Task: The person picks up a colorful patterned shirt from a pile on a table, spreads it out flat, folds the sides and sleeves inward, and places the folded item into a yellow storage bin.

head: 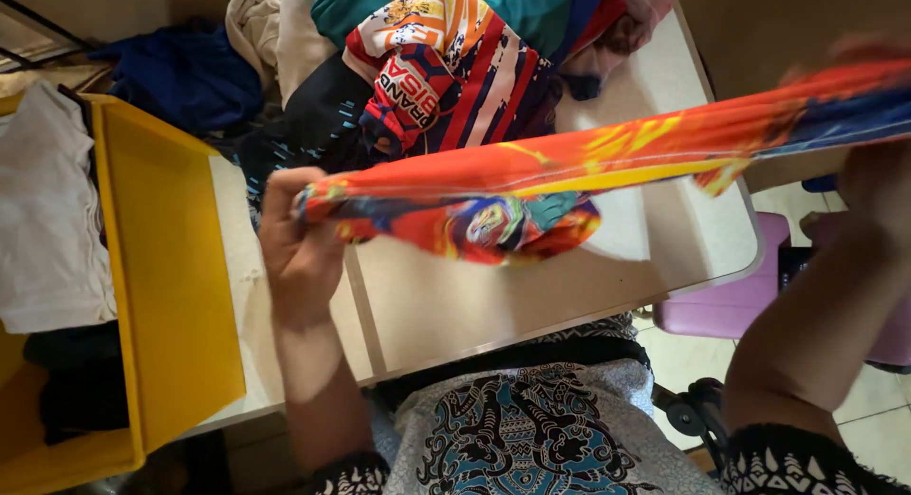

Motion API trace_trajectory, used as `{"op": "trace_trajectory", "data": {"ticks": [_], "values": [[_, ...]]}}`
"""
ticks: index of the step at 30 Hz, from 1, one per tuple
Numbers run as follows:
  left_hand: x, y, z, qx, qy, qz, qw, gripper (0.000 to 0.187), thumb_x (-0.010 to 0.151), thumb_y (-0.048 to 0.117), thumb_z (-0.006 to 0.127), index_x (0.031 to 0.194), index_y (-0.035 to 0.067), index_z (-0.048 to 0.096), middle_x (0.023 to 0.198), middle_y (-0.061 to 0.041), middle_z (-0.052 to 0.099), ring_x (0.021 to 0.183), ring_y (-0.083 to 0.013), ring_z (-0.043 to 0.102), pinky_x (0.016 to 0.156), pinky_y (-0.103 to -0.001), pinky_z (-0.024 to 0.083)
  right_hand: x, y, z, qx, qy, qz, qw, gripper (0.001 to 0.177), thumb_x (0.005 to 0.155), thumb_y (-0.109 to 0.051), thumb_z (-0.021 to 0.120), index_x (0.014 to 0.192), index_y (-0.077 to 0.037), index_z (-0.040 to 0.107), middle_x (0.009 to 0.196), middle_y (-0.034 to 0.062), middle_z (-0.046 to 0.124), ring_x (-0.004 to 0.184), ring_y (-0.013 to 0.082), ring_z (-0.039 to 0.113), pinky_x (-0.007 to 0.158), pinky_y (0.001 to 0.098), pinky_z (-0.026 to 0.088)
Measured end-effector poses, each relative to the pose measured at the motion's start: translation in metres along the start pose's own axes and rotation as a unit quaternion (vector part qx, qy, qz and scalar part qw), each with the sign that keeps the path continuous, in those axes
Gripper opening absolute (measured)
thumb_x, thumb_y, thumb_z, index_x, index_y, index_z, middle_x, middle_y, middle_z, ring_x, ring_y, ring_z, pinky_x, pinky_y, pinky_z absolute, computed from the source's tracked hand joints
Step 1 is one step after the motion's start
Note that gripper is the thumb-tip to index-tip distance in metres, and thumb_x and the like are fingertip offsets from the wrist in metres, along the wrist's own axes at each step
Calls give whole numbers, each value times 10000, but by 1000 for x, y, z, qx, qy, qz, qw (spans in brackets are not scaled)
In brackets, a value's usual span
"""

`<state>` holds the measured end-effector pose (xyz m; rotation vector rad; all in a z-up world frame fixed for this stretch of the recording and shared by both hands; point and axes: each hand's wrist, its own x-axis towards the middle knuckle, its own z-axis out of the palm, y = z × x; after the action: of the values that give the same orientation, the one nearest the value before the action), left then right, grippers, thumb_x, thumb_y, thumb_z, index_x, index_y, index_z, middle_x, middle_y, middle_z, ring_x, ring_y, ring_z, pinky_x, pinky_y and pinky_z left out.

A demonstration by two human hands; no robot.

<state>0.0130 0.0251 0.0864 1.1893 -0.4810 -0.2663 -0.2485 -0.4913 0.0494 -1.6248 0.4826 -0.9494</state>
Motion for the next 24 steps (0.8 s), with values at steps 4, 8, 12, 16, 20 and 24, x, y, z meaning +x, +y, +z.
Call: {"op": "trace_trajectory", "data": {"ticks": [4,8,12,16,20,24], "values": [[-4,32,-10,-16,27,75,997,220,1001,29,707,1177,38,574,1016,-13,597,857,-70,574,794,-198,480,-13,3,-24,6,28,18,999,145,1120,-91,710,1100,29,632,940,101,668,758,121,613,674,234,476],[11,81,-3,248,121,182,944,125,1089,74,673,1159,31,579,1069,-8,564,953,-88,536,911,-202,455,-23,3,-46,7,54,28,998,135,1109,-88,703,1096,31,641,928,99,667,745,119,609,664,236,473],[33,116,16,309,115,214,920,148,1059,36,637,1176,20,547,1105,-8,534,1019,-100,537,971,-209,444,-41,7,-59,2,67,58,996,128,1099,-85,696,1091,33,649,917,98,666,733,118,606,654,238,471],[69,111,39,137,23,135,981,225,1052,20,672,1215,43,518,1133,-1,554,962,-76,567,911,-202,476,-51,14,-80,-2,69,70,995,122,1088,-82,690,1087,36,657,905,96,665,720,117,603,644,239,468],[104,70,44,241,9,74,968,252,915,-4,545,1144,-11,651,984,14,683,803,-58,558,741,-206,450,-57,21,-94,-8,44,91,995,118,1077,-79,683,1083,38,666,893,94,664,707,116,600,634,241,465],[118,22,44,253,10,64,965,180,997,13,751,1177,14,748,988,40,683,852,-25,598,756,-181,483,-68,30,-64,-67,-69,150,984,117,1066,-76,676,1079,40,674,882,92,663,695,115,596,624,243,463]]}}
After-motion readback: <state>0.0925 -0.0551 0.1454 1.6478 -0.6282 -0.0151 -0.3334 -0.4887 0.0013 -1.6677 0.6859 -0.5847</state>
